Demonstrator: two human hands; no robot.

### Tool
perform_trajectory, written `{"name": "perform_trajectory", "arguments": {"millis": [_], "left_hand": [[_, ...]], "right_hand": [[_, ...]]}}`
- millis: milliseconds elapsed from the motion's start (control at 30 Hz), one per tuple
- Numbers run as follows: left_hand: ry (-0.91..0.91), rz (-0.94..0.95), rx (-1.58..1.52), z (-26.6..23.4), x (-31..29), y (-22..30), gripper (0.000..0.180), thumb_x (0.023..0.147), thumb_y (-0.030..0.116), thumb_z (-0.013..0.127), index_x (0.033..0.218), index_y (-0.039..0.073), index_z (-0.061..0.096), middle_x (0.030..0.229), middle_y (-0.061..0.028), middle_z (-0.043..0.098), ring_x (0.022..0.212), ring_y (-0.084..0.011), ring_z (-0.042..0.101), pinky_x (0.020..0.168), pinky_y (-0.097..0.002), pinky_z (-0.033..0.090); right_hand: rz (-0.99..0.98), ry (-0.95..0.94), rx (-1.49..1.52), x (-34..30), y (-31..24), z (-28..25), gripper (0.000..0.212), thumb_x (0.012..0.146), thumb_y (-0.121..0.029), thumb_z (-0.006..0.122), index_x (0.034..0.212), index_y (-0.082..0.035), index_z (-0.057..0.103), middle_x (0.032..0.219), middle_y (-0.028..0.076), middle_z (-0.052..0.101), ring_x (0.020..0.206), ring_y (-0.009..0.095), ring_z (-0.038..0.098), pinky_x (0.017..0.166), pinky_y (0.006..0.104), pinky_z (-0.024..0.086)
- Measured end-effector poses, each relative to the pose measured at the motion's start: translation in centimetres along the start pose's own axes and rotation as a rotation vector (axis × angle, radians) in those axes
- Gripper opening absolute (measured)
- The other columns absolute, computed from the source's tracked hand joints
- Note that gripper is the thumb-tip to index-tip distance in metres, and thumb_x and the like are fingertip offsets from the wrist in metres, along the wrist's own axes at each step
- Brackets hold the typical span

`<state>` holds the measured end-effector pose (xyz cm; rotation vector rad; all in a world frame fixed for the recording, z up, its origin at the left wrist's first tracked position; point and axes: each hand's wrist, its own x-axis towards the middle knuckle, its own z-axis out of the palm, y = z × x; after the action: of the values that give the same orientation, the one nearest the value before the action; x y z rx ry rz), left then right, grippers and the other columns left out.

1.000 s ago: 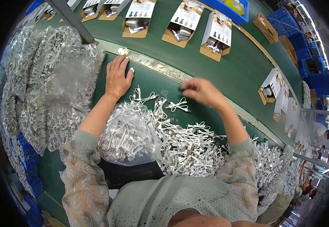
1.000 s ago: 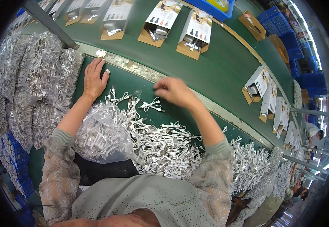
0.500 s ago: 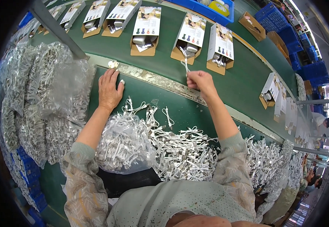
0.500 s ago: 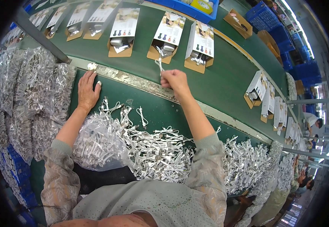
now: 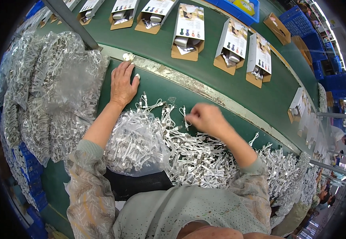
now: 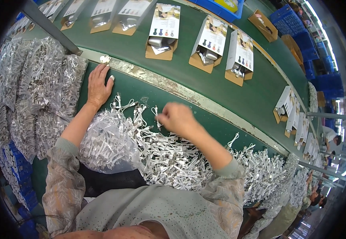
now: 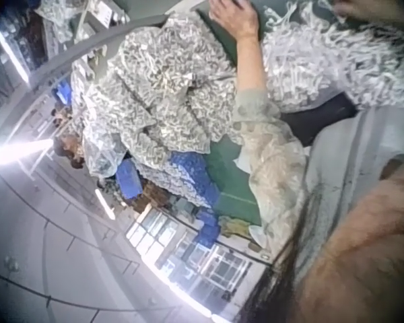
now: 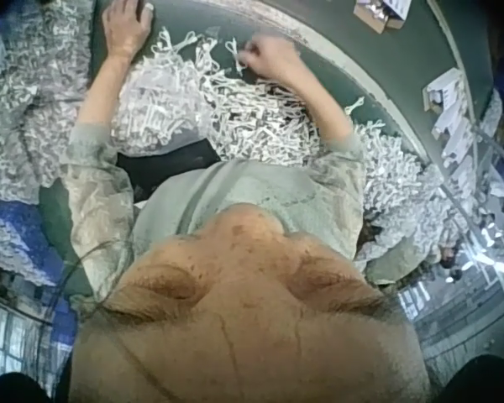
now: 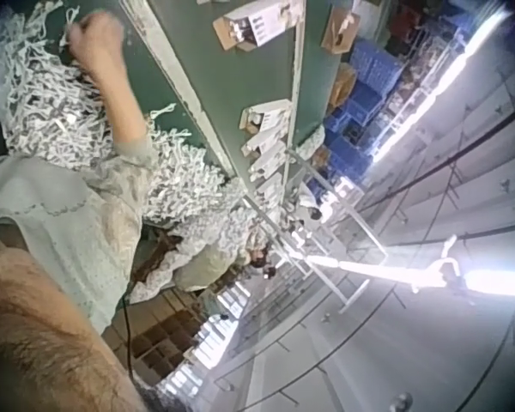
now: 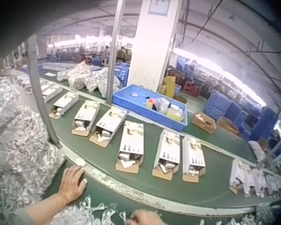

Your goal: The person packs small white electronics cables into product boxes by hand, placing them into the boxes on an assembly line.

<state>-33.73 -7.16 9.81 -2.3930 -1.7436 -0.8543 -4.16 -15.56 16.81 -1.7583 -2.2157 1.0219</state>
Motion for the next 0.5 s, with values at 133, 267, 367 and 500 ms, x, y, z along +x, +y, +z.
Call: {"name": "perform_trajectory", "arguments": {"millis": [133,267,367,500], "left_hand": [[-0.035,-0.021,0.011,-0.9,0.0,-2.3,0.044,0.08,0.02,0.058,0.12,0.003,0.051,0.128,-0.0131,0.048,0.124,-0.0296,0.041,0.105,-0.0447,0.028],[-0.049,-0.048,0.011,-2.0,-0.6,-4.8,0.044,0.08,0.019,0.058,0.12,0.003,0.05,0.128,-0.0133,0.047,0.124,-0.0298,0.04,0.106,-0.0446,0.027],[-0.055,-0.059,0.021,-2.1,-0.8,-6.7,0.044,0.08,0.019,0.058,0.12,0.003,0.05,0.128,-0.0134,0.047,0.125,-0.0299,0.04,0.106,-0.0445,0.027],[-0.042,-0.049,0.001,-2.4,-0.2,-8.4,0.044,0.079,0.019,0.058,0.119,0.003,0.051,0.128,-0.0136,0.048,0.125,-0.0302,0.04,0.106,-0.0445,0.027]], "right_hand": [[-0.06,0.073,-0.036,-0.2,-1.7,3.1,0.02,0.077,-0.022,0.066,0.075,-0.003,0.063,0.075,0.016,0.063,0.074,0.033,0.062,0.069,0.041,0.049],[0.118,0.29,0.052,5.2,-3.0,0.3,0.021,0.076,-0.023,0.063,0.072,-0.004,0.068,0.071,0.021,0.064,0.072,0.037,0.064,0.069,0.0449,0.051],[0.094,0.597,-0.091,11.7,-1.0,-0.8,0.021,0.077,-0.02,0.061,0.07,-0.002,0.068,0.068,0.024,0.062,0.07,0.04,0.063,0.069,0.0469,0.051],[0.175,0.733,-0.249,17.7,-0.3,-2.5,0.023,0.078,-0.02,0.065,0.082,0.002,0.062,0.079,0.025,0.065,0.076,0.041,0.064,0.071,0.0477,0.051]]}}
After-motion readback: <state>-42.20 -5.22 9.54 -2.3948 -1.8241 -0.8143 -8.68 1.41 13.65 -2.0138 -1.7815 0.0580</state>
